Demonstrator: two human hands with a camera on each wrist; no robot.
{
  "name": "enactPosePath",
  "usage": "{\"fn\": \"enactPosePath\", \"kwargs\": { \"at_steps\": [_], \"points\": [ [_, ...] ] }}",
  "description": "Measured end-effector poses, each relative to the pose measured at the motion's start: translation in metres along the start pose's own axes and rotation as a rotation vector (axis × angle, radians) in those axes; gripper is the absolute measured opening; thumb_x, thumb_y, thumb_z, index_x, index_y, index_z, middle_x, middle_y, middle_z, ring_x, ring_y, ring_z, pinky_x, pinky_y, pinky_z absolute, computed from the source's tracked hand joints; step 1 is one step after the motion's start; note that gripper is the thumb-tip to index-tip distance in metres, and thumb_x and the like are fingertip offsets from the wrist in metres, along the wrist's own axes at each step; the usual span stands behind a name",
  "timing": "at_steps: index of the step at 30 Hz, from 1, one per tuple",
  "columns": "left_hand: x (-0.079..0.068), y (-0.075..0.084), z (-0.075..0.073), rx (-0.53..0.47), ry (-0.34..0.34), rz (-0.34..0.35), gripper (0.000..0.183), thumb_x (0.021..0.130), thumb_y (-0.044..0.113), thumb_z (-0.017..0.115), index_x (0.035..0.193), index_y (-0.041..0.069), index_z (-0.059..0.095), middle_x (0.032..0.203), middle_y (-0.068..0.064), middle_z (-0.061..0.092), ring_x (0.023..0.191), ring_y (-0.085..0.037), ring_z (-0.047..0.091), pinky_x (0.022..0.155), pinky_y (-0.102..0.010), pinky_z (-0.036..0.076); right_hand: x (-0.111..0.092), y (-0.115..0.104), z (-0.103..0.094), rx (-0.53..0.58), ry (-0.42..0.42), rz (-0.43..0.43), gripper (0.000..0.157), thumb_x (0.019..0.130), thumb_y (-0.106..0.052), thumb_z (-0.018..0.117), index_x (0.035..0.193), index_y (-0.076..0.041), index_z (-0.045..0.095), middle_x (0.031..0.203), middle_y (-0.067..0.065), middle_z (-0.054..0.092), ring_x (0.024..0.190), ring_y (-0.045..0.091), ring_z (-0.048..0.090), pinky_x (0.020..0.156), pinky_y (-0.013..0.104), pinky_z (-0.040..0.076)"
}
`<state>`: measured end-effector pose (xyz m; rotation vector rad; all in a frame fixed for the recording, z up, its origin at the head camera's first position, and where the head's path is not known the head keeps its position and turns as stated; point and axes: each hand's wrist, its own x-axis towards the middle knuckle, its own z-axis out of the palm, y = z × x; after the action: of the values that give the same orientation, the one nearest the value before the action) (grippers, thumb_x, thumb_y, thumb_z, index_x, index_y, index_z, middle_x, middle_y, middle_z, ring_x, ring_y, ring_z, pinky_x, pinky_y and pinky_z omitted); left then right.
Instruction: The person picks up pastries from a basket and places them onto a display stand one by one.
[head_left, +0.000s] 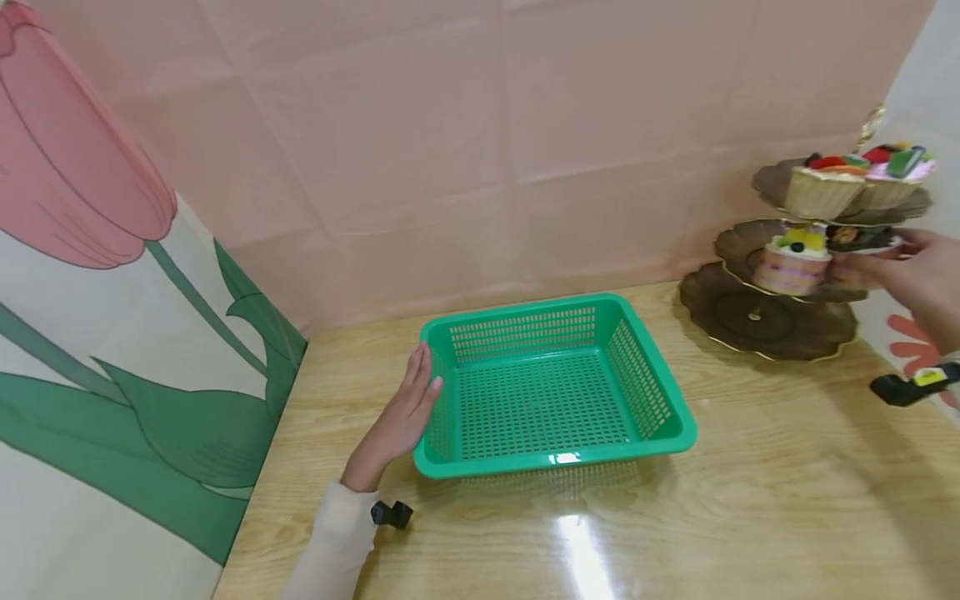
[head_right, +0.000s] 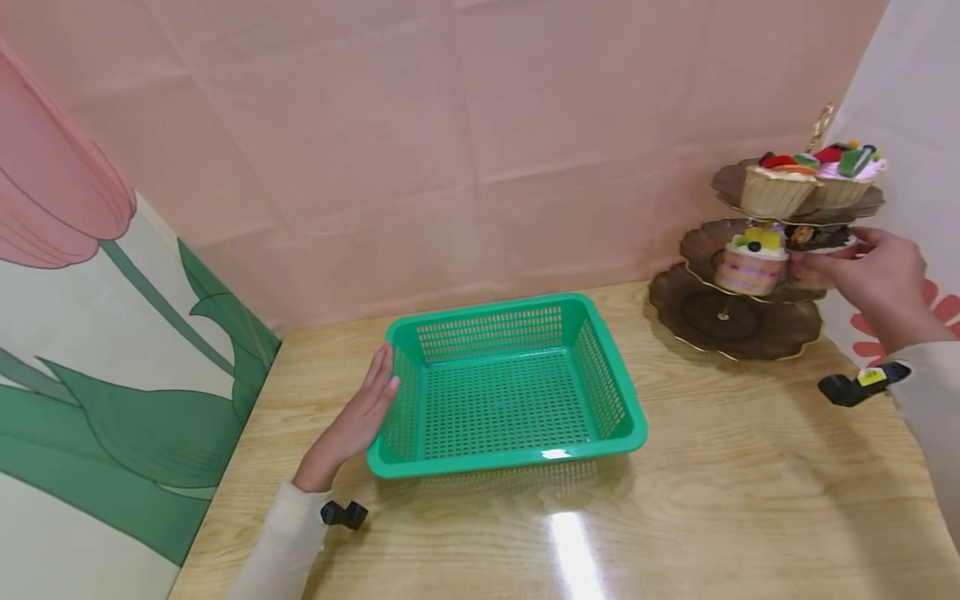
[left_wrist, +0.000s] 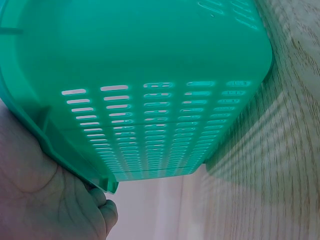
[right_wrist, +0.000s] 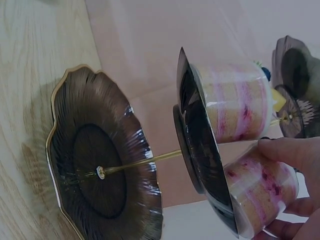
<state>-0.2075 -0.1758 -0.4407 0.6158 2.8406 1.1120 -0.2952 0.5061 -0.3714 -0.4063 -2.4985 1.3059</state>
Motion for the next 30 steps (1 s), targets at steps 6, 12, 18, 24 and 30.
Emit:
{"fn": "enactPosePath", "kwargs": {
  "at_steps": [6,12,18,24,30],
  "points": [
    [-0.001,0.002,0.000,-0.009,0.003,-0.004,0.070,0.112,0.048,0.018,0.162,0.005,-0.003,0.170,-0.008,-0.013,0.155,-0.021,-0.009,0.123,-0.051,0.009,0.006,-0.005,0.003,0.039,-0.038,-0.052,0.077,0.090,-0.031,0.079,0.156,-0.024,0.040,0.071,-0.038,0.055,0.067,-0.016,0.051,0.057,0.013,0.039],
    [-0.001,0.003,0.001,-0.010,0.009,-0.001,0.069,0.112,0.047,0.018,0.162,0.005,-0.003,0.170,-0.009,-0.013,0.155,-0.022,-0.009,0.123,-0.051,0.009,0.011,-0.003,0.008,0.109,-0.020,-0.055,0.065,0.089,-0.022,0.081,0.146,-0.026,0.050,0.073,-0.035,0.058,0.064,-0.012,0.056,0.053,0.012,0.043],
    [-0.001,0.001,0.002,-0.007,0.011,0.002,0.069,0.112,0.047,0.018,0.162,0.005,-0.003,0.170,-0.009,-0.013,0.155,-0.023,-0.009,0.122,-0.052,0.009,0.009,-0.003,0.007,0.025,-0.005,-0.072,0.050,0.087,-0.022,0.083,0.125,-0.038,0.056,0.073,-0.036,0.054,0.064,-0.010,0.052,0.051,0.016,0.043],
    [-0.002,0.003,0.001,-0.001,0.009,0.001,0.070,0.111,0.049,0.018,0.162,0.005,-0.003,0.170,-0.009,-0.012,0.155,-0.022,-0.008,0.122,-0.051,0.010,0.007,0.000,0.007,-0.164,0.006,-0.037,0.078,0.092,-0.031,0.073,0.157,-0.007,0.036,0.101,0.000,0.072,0.082,0.012,0.065,0.060,0.028,0.051],
    [0.000,0.001,0.000,0.009,0.016,0.013,0.070,0.111,0.048,0.019,0.162,0.004,-0.002,0.170,-0.009,-0.012,0.155,-0.024,-0.006,0.122,-0.051,0.011,-0.023,-0.015,0.017,-0.207,0.077,0.029,0.099,0.096,-0.042,0.058,0.160,0.003,0.000,0.160,0.038,0.015,0.137,0.059,0.032,0.095,0.062,0.042]
  ]
}}
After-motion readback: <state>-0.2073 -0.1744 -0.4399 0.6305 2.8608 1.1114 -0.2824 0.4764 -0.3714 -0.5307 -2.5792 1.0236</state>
